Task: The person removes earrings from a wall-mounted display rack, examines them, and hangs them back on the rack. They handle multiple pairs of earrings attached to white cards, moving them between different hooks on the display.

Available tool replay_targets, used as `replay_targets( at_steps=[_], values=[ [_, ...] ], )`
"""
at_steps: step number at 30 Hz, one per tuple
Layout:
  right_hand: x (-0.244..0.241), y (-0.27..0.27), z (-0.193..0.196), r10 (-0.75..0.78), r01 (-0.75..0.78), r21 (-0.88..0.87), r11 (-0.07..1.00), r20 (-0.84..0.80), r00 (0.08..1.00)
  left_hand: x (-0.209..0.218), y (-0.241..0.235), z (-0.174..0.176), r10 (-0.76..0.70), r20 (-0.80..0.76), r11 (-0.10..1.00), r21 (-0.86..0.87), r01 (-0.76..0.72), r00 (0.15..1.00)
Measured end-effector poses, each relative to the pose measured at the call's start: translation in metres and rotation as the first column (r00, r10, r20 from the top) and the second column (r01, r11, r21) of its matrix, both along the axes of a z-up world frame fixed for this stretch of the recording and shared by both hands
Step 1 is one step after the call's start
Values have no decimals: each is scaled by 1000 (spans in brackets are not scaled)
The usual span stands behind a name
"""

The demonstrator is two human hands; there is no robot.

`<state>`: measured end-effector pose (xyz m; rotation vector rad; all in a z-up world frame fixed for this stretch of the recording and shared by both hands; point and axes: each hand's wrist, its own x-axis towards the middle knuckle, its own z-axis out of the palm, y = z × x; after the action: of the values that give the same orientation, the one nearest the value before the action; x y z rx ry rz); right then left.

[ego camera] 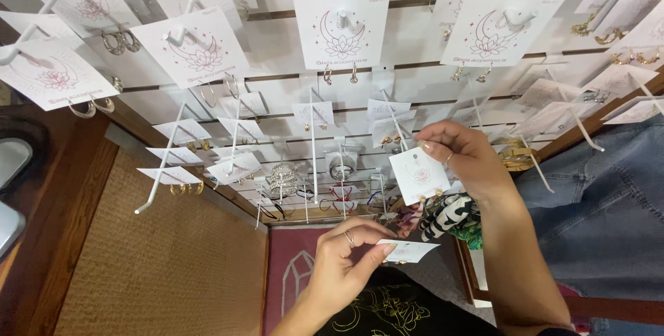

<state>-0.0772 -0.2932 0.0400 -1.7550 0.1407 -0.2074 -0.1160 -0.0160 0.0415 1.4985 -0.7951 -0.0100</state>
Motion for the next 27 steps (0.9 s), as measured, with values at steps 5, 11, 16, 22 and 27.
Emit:
replay_targets(
  at_steps=[5, 11, 16, 22, 27],
  values=[
    [-16, 5, -3, -34, 26, 64, 998, 135, 990, -2, 8, 5, -1, 29, 1000, -25, 1, 1000],
    [-38, 65, 3, 32, -16, -72, 997, 216, 976, -2, 43, 4, 155, 137, 982, -132, -137, 978],
    [-14, 127, -15, 296, -213, -272, 938, 318, 900, 1, 88, -17, 243, -210, 910, -287, -298, 947],
    [-4, 165, -23, 165, -124, -166, 978, 259, 952, -7, 110, 24, 66, -6, 950, -305, -65, 998],
    [-10, 173, -21, 65, -21, -125, 992, 361, 930, -7, 108, 13, 63, -61, 971, -227, -76, 996]
  ],
)
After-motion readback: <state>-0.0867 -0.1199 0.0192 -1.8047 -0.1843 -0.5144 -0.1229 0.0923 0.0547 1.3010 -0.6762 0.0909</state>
